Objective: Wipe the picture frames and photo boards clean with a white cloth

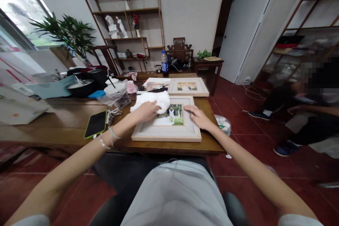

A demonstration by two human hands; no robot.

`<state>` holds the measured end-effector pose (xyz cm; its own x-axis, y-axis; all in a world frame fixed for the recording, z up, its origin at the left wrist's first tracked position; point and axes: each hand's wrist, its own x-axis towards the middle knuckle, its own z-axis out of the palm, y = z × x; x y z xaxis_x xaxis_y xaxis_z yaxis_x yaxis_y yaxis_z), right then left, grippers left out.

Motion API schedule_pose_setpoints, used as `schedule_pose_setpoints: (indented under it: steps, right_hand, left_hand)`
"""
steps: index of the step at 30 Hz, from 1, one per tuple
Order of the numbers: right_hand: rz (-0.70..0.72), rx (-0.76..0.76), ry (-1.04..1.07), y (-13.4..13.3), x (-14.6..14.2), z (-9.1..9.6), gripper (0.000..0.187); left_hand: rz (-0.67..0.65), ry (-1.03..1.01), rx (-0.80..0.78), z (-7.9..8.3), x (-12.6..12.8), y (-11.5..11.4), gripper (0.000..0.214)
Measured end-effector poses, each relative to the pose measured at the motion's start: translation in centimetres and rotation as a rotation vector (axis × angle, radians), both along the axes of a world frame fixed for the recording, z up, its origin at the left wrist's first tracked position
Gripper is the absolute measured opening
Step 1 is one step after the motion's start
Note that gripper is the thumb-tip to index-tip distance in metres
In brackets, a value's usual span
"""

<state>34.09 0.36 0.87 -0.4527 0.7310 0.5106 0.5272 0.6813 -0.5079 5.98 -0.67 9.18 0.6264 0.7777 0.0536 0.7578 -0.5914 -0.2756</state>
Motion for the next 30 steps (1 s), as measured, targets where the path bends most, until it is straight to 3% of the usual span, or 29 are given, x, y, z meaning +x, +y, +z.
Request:
schedule_pose_setpoints:
  steps: [6,8,10,13,18,23,26,30]
  right_hand:
    - [-0.018,0.012,-0.019,-0.2,-0.1,0.2,0.047]
    - [-0.014,0.012,-0.021,-0.2,-0.2,0.3,0.047]
    - [-0.012,0.012,-0.017,-0.2,-0.1,0.2,0.047]
    - [-0.011,0.012,-0.008,-0.1,-0.1,0.1,0.048]
    - [-0.012,-0.001,-0.007,0.0,0.0,0.0,0.048]
    - [-0.006,-0.003,-0.011,-0.2,0.0,0.2,0.047]
    - [-0.005,-0.013,-0.006,-0.2,0.0,0.3,0.047]
    - [-0.004,-0.02,0.014,-0.2,0.0,0.2,0.048]
  left_hand:
    - [-0.163,-0.029,-0.161,2.3,0.2,-10.4,0.023]
    - [-0.188,-0.068,-0.166,2.6,0.1,-12.4,0.023]
    - [-0.175,-0.087,-0.167,2.3,0.0,-12.8,0.025]
    - [-0.123,-0.076,-0.144,1.0,0.0,-10.8,0.03]
    - [0.05,-0.091,0.024,-1.7,-0.1,-3.2,0.039]
    - [0.144,-0.177,0.153,-2.1,-0.5,3.6,0.037]
    - [0.116,-0.168,0.154,-2.0,-0.3,4.8,0.033]
    - [0.051,-0.119,0.126,-1.7,0.1,2.5,0.031]
